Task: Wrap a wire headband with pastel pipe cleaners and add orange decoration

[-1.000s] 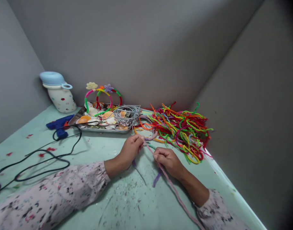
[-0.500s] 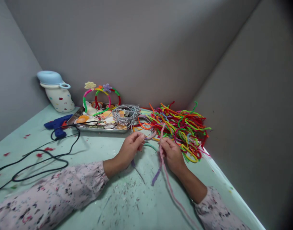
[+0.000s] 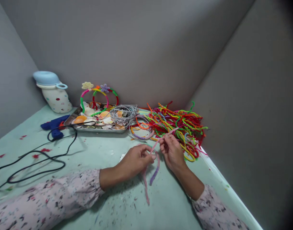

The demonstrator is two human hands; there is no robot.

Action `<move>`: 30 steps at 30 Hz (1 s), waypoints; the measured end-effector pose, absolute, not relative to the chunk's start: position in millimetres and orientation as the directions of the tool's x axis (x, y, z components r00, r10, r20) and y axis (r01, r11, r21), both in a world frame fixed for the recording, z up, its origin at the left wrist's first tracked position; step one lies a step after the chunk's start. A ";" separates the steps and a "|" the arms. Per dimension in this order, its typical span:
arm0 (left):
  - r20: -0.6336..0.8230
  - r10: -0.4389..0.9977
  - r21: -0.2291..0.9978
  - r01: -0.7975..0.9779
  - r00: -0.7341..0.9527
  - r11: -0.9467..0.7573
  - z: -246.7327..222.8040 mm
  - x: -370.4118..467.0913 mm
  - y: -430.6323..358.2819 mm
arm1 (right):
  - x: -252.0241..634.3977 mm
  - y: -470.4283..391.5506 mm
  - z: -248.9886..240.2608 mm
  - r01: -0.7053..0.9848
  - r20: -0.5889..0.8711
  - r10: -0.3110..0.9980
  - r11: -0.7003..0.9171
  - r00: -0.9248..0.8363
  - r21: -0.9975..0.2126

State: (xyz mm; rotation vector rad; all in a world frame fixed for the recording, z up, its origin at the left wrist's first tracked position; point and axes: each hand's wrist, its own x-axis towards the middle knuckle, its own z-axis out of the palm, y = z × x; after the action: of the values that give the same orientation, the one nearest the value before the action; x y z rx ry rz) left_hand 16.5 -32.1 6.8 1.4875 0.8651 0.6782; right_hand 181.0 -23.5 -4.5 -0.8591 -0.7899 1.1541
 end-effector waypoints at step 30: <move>-0.220 0.660 0.950 0.005 0.718 0.312 25.4 15.3 -40.8 | 221.7 -4.6 10.9 -0.601 0.023 0.922 0.271 0.387 -0.752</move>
State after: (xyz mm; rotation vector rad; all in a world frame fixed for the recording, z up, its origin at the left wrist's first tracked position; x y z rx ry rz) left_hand 15.3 -40.8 25.4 1.1899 0.6672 0.4768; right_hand 221.7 -4.6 10.9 -0.7353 -0.5165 1.0887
